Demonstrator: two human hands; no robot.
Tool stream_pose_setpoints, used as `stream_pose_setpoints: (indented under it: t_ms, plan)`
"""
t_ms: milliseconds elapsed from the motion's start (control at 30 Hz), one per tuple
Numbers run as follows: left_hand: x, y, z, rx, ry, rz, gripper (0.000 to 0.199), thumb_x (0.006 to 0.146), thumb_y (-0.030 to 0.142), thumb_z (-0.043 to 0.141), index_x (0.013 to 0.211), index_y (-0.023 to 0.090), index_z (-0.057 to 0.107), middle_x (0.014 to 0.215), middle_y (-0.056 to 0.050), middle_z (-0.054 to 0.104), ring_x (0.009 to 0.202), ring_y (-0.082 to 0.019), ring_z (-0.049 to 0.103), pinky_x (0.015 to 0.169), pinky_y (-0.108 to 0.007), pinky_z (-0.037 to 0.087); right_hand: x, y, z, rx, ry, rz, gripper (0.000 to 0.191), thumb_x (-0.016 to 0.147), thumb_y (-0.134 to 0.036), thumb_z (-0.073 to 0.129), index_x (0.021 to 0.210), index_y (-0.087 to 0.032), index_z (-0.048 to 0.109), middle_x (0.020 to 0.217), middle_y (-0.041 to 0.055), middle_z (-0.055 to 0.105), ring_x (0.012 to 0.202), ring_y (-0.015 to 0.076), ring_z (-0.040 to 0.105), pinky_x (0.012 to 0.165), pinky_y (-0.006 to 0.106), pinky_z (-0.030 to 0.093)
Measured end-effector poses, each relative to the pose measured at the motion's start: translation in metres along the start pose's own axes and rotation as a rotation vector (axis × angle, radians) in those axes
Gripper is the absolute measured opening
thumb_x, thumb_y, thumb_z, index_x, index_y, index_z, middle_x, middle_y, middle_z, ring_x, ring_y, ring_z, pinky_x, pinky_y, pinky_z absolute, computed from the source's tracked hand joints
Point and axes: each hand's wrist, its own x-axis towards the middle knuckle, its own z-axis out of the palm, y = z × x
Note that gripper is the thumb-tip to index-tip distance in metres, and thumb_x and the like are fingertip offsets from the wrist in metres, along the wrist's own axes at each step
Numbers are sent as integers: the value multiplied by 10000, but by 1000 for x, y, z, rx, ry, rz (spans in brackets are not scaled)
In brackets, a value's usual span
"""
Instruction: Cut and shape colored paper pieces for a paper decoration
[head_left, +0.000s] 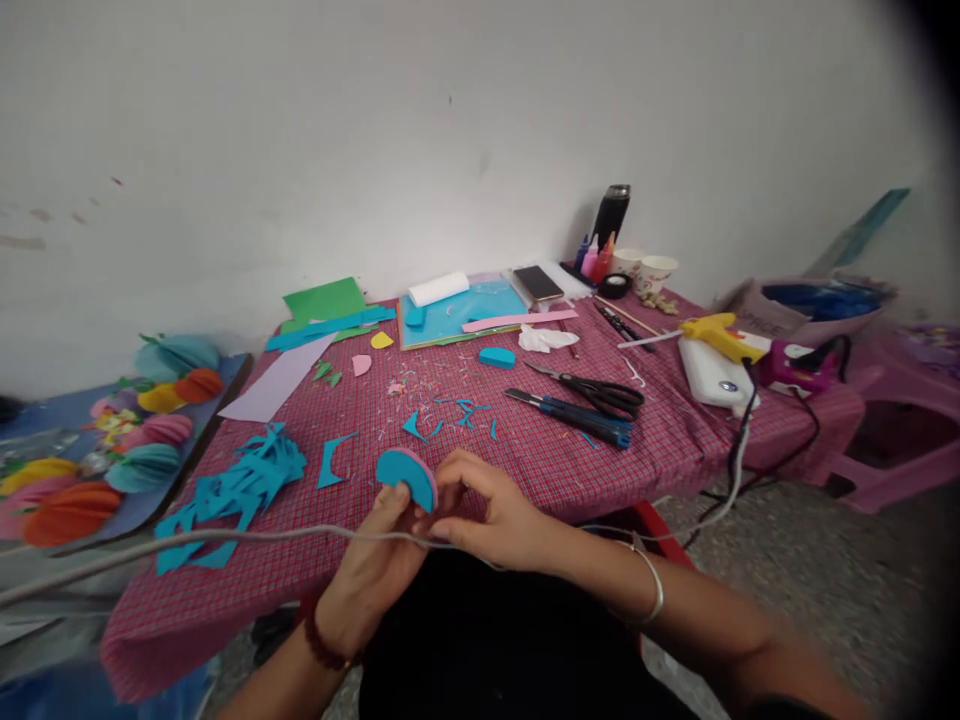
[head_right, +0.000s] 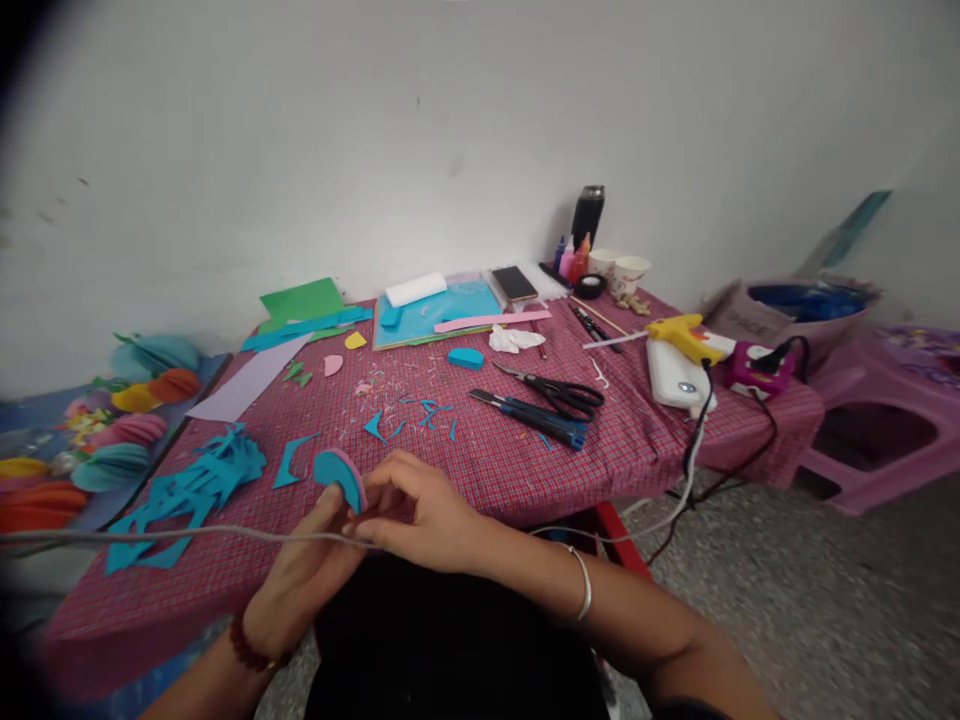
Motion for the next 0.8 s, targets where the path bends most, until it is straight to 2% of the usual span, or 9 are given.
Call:
stream_pose_setpoints:
  t_ms: [133, 267, 367, 433, 567, 633, 800]
  plan:
    - [6, -9, -9, 108, -7, 51, 268, 640, 366, 779, 668, 181, 587, 623, 34, 565, 545, -82, 511, 519, -216, 462, -2, -1, 4, -57, 50, 16, 192, 750, -254, 688, 841, -190, 532, 798, -23, 489, 705, 108, 488, 649, 245, 430]
    - [10, -16, -10, 316, -56, 174, 278, 727, 411, 690, 650, 186, 546, 637, 27, 573, 579, -95, 537, 569, -242, 487, -1, 0, 5, -183, 114, 70, 160, 748, -216, 646, 755, -193, 488, 753, -26, 491, 678, 110, 482, 620, 236, 411]
    - [12, -9, -9, 466, -118, 240, 211, 740, 367, 669, 692, 187, 571, 654, 20, 597, 602, -115, 562, 620, -276, 501, 0, 3, -1, -310, 120, 82, 132, 750, -125, 563, 696, -190, 461, 714, -23, 498, 657, 109, 477, 605, 228, 390]
    - [13, 3, -10, 694, -158, 353, 142, 731, 308, 677, 746, 183, 611, 719, -1, 626, 673, -140, 585, 657, -287, 493, 1, 7, -9, -393, 79, 35, 118, 743, -109, 561, 696, -184, 483, 711, -19, 511, 679, 115, 486, 635, 236, 385]
    - [12, 31, -15, 1331, -264, 692, 41, 746, 219, 667, 732, 183, 651, 770, -22, 614, 764, -159, 571, 700, -281, 454, 1, 16, -24, -530, -71, -16, 73, 781, -157, 606, 721, -171, 566, 757, 4, 550, 752, 134, 515, 695, 255, 371]
    - [12, 37, -16, 1498, -321, 742, 63, 781, 216, 630, 729, 187, 651, 739, -17, 594, 720, -149, 560, 654, -268, 445, 1, 19, -28, -602, -136, 21, 84, 792, -181, 623, 717, -169, 585, 751, 5, 561, 729, 133, 516, 675, 256, 351]
    - [15, 30, -20, 1616, -350, 711, 117, 822, 198, 569, 710, 181, 598, 703, 5, 547, 644, -124, 523, 586, -242, 413, 2, 24, -28, -701, -230, 63, 72, 787, -174, 623, 731, -171, 578, 710, -12, 588, 692, 125, 527, 656, 260, 322]
